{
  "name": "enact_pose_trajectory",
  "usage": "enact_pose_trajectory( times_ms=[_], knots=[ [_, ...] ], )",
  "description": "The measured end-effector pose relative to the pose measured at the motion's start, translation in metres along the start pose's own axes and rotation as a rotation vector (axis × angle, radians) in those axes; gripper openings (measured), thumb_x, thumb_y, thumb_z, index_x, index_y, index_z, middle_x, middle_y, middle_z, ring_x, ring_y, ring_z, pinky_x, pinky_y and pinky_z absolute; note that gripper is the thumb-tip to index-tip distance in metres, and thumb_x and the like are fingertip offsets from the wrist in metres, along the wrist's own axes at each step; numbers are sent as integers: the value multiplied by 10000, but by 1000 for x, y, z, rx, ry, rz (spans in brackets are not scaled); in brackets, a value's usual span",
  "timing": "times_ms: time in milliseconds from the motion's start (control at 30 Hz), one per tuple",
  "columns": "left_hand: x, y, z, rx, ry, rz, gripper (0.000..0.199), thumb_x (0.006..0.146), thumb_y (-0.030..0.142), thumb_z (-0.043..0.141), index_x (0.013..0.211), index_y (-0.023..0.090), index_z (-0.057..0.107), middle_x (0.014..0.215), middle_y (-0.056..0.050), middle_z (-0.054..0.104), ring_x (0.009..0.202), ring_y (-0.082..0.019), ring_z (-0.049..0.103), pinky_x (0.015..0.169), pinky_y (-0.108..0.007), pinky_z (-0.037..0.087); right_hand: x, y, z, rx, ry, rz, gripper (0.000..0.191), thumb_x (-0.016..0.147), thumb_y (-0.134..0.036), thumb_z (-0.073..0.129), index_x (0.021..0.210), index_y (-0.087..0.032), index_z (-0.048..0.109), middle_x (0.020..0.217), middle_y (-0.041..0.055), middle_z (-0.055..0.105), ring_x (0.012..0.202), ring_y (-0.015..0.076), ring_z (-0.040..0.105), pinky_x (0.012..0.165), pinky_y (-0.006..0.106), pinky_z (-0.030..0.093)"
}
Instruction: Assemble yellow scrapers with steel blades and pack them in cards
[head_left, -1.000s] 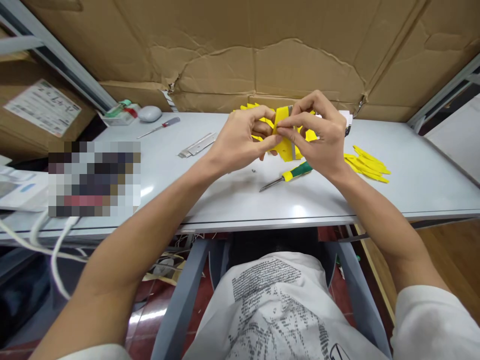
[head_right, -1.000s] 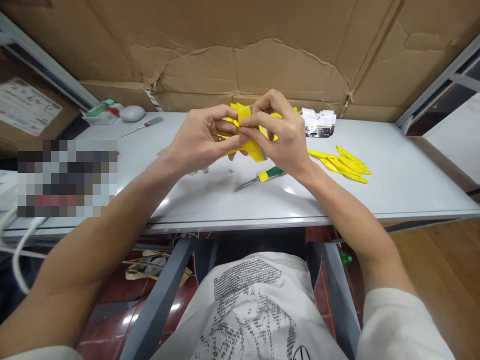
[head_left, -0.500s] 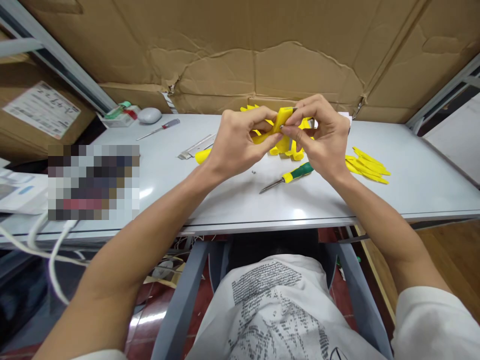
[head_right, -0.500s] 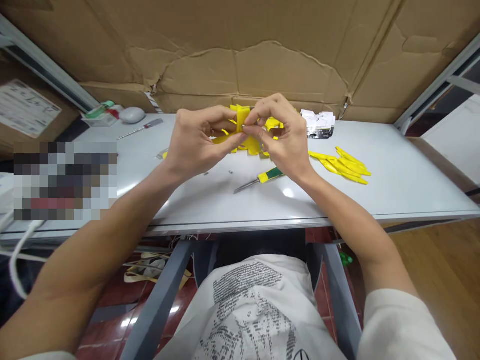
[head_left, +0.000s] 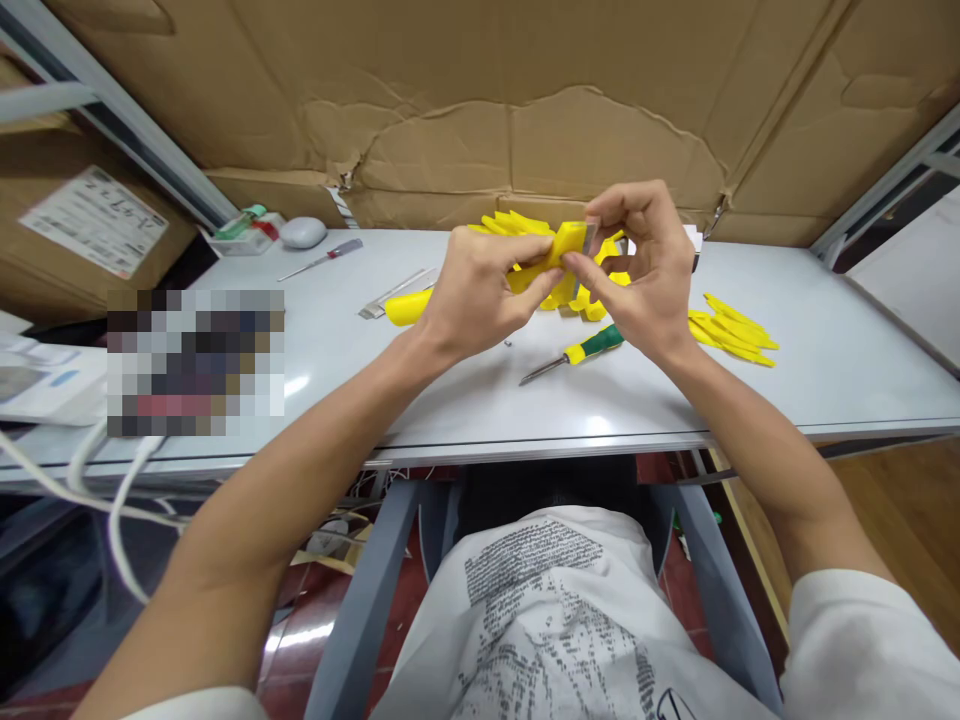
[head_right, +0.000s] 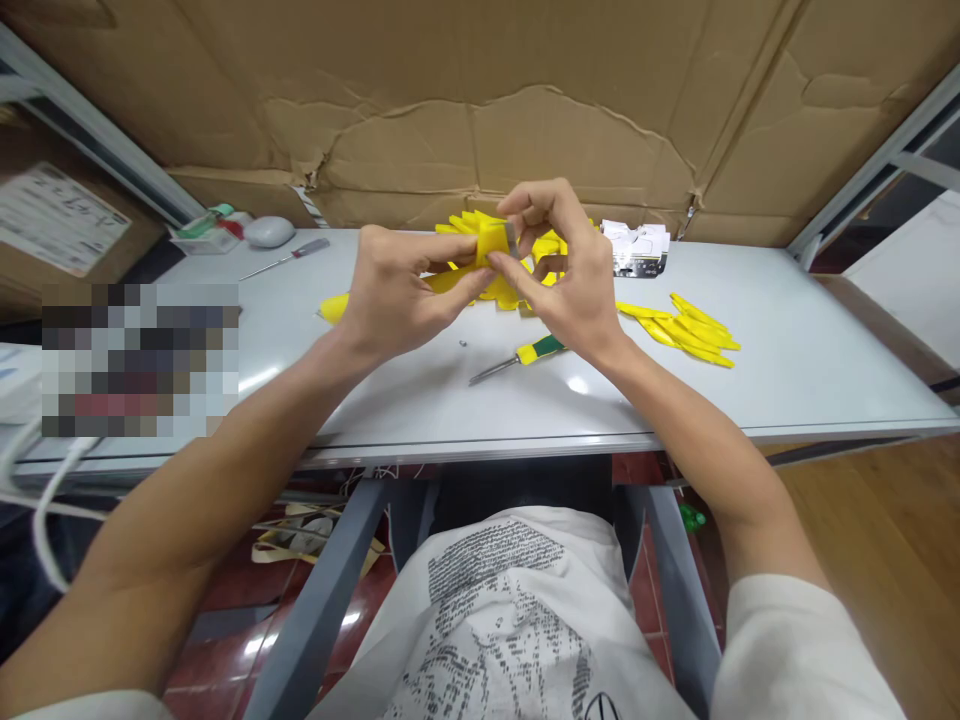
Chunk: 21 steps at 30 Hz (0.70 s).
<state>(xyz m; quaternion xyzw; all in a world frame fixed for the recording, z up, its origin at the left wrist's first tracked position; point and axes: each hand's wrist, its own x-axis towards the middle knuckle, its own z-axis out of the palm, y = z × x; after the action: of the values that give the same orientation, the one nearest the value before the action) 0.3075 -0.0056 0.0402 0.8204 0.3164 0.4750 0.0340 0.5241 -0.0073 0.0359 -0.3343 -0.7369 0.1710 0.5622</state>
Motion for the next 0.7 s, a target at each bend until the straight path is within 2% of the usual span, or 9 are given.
enact_pose_trajectory(
  times_ms=[67,167,300,433,500,567,700],
  knots=[
    [-1,0,0,19,8,10,335,1068,393,673,762,283,592,687,2,605,646,-211,573,692,-411,485,1,-2,0,18,9,-10,554,976,-807,838,1264,-351,711,1184,71,756,1019,241,712,694,362,593],
    [-2,-1,0,51,11,10,296,1108,429,669,837,309,678,768,-19,703,733,-246,679,747,-430,548,4,-1,-2,-30,-35,-3,449,1002,-732,841,1220,-343,793,1182,79,794,1022,246,718,767,383,631],
    [-3,-8,0,102,0,33,289,1150,494,670,923,330,741,854,-53,768,880,-296,772,862,-468,614,10,-3,-12,-117,-136,-48,436,1006,-761,815,1072,-330,830,1127,97,815,971,251,696,817,410,653],
    [-2,-24,4,112,16,76,356,1160,613,673,988,314,763,863,-74,758,977,-333,796,920,-486,623,14,-7,-23,-215,-209,-99,443,1026,-777,793,1076,-340,845,1146,89,817,1027,262,718,907,431,679],
    [-2,-30,6,153,-9,112,420,1192,666,596,1059,310,773,886,-85,757,1026,-354,801,930,-504,620,15,-5,-24,-320,-207,-127,417,1032,-769,787,1084,-358,829,1136,74,820,1067,273,738,969,444,700],
    [-2,-34,6,231,-57,151,490,1235,687,477,1172,305,777,944,-104,773,1079,-371,800,950,-533,612,14,-2,-22,-407,-195,-163,361,1076,-717,742,1100,-363,808,1152,54,829,1025,255,754,1005,452,715],
    [-2,-44,8,346,-87,218,596,1264,707,340,1267,288,763,1004,-131,790,1100,-367,766,942,-546,599,12,9,-16,-427,-178,-222,342,1121,-667,687,1128,-340,787,1193,49,837,922,214,767,916,417,727]
  ],
)
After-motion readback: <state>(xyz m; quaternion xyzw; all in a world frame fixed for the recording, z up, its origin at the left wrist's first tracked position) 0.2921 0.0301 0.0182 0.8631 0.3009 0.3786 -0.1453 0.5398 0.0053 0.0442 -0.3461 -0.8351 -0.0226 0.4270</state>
